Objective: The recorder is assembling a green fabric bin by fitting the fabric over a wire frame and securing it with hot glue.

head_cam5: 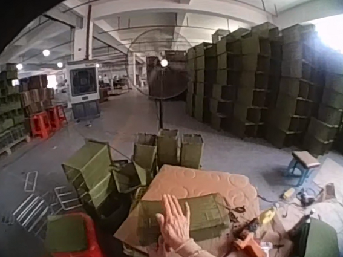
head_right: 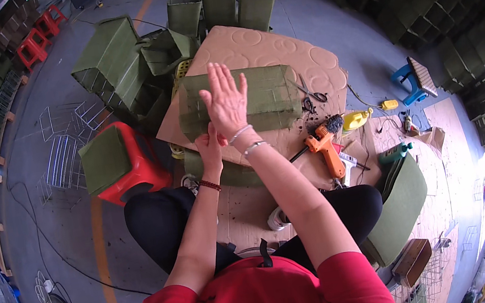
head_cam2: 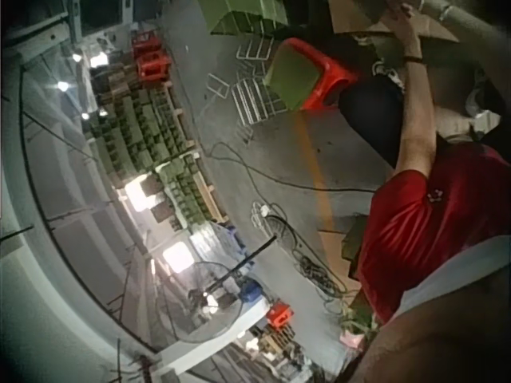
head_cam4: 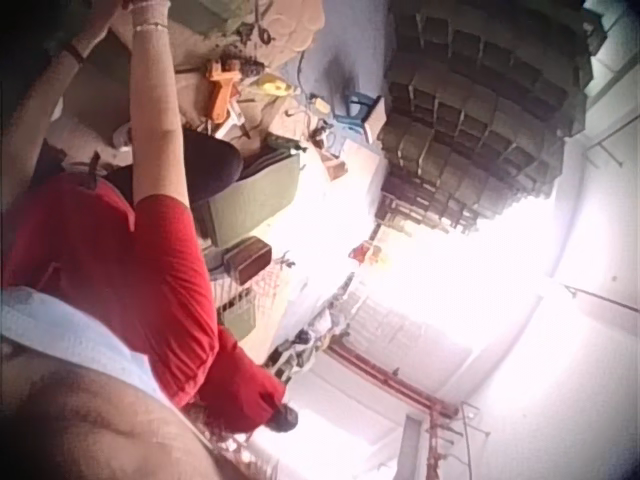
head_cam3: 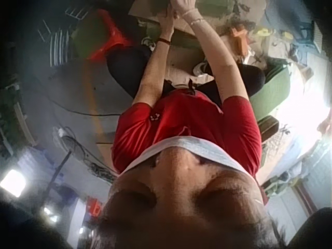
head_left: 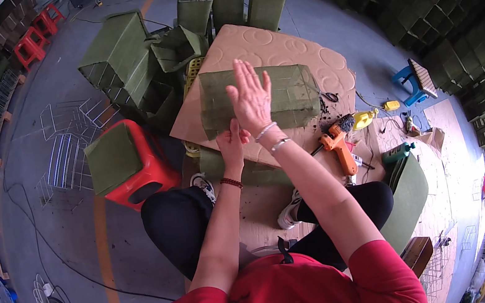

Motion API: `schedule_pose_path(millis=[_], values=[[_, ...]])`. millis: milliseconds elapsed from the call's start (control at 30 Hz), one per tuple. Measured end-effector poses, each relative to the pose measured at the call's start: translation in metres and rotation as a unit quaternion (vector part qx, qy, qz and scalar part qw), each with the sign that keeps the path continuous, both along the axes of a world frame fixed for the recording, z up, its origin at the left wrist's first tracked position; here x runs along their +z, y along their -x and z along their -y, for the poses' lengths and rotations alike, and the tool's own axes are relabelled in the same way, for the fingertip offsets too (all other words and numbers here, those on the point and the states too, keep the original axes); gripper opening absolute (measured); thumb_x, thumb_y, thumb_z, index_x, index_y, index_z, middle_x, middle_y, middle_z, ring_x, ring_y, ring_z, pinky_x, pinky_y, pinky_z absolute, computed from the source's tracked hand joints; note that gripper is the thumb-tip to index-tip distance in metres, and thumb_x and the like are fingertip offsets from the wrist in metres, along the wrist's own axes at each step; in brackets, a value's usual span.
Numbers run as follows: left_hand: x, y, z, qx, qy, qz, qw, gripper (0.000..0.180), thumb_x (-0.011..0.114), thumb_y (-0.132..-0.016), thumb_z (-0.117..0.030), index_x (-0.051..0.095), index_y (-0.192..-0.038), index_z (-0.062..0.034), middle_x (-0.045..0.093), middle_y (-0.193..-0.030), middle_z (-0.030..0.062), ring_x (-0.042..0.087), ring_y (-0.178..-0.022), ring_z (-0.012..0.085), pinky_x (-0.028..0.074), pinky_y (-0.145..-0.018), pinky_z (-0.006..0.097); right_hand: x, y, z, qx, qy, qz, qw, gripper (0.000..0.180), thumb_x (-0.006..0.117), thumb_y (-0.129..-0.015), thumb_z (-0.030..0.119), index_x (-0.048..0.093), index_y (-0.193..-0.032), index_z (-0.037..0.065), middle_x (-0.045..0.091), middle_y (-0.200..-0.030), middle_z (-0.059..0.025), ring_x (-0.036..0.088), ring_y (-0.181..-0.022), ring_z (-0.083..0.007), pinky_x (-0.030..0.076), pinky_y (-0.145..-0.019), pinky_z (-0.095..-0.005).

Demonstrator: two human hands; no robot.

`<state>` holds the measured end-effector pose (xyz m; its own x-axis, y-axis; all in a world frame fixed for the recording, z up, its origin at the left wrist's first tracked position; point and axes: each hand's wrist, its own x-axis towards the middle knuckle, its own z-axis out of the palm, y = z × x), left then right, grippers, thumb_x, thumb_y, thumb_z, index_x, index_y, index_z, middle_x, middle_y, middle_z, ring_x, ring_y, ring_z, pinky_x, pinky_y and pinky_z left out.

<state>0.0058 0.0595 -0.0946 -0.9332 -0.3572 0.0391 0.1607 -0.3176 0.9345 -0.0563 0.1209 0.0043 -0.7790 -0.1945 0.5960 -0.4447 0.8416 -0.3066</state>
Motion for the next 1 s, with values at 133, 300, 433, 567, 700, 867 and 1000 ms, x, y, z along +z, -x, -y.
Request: schedule_pose_path(millis=[133,300,433,567,700,867,1000], values=[[-0.002,-0.005,0.011,-0.003,0.049,-0.003,0.999,0.055,0.054,-0.097,-0.041,0.06,-0.06,-0.0006,0.059,-0.055,0.0037,0.052,-0.048,0.0083,0.039,-0.047,0.023,-0.012,0.004,0.009,-0.009,0.017,0.03,0.999,0.06,0.044,-0.098,0.037,0.027,-0.148,0.007,0.04,-0.147,-0.0123,0.033,-0.139,-0.0262,0.02,-0.113,-0.0514],[0.041,-0.015,0.039,0.073,0.104,0.082,0.989,0.056,0.054,-0.097,-0.041,0.055,-0.057,-0.0017,0.053,-0.049,0.0021,0.047,-0.045,0.0083,0.035,-0.045,0.025,-0.017,0.005,0.006,-0.026,0.007,0.023,0.999,0.06,0.048,-0.097,0.033,0.028,-0.147,0.007,0.044,-0.144,-0.0124,0.034,-0.138,-0.0266,0.022,-0.112,-0.0514],[0.05,-0.016,0.047,0.116,0.243,0.042,0.962,0.054,0.053,-0.098,-0.038,0.052,-0.059,0.0003,0.046,-0.047,0.0031,0.044,-0.046,0.0106,0.033,-0.048,0.03,-0.013,0.002,0.01,-0.033,-0.009,0.045,0.998,0.058,0.044,-0.099,0.034,0.028,-0.148,0.009,0.044,-0.144,-0.0113,0.033,-0.139,-0.0241,0.021,-0.113,-0.0479],[0.049,-0.023,0.045,0.148,0.29,0.026,0.945,0.051,0.053,-0.098,-0.033,0.052,-0.06,0.0013,0.045,-0.048,0.0041,0.043,-0.048,0.0108,0.034,-0.05,0.031,-0.015,0.003,0.008,-0.044,-0.005,0.043,0.998,0.058,0.044,-0.099,0.034,0.028,-0.148,0.008,0.044,-0.144,-0.0117,0.033,-0.139,-0.0252,0.022,-0.112,-0.0489],[0.038,-0.021,0.04,0.167,0.217,0.036,0.961,0.046,0.055,-0.098,-0.03,0.055,-0.063,0.0002,0.05,-0.051,0.002,0.044,-0.048,0.0077,0.034,-0.048,0.027,-0.018,0.004,0.007,-0.047,0.011,0.03,0.998,0.06,0.048,-0.097,0.035,0.029,-0.147,0.007,0.044,-0.143,-0.0137,0.035,-0.137,-0.0289,0.024,-0.11,-0.054],[0.04,-0.019,0.037,0.165,0.124,0.036,0.978,0.042,0.056,-0.097,-0.03,0.057,-0.068,-0.0006,0.054,-0.056,0.0016,0.047,-0.05,0.0067,0.037,-0.048,0.024,-0.018,0.003,0.006,-0.065,0.005,0.019,0.998,0.058,0.047,-0.097,0.033,0.031,-0.147,0.008,0.047,-0.141,-0.0118,0.036,-0.137,-0.0276,0.024,-0.11,-0.0515],[0.024,-0.015,0.042,0.144,0.094,0.015,0.985,0.04,0.058,-0.097,-0.032,0.058,-0.069,-0.0028,0.055,-0.058,0.0007,0.05,-0.052,0.0063,0.039,-0.05,0.022,-0.019,0.002,0.005,-0.047,0.007,-0.006,0.999,0.057,0.048,-0.097,0.034,0.033,-0.146,0.008,0.048,-0.14,-0.011,0.037,-0.136,-0.0273,0.025,-0.11,-0.0527]])
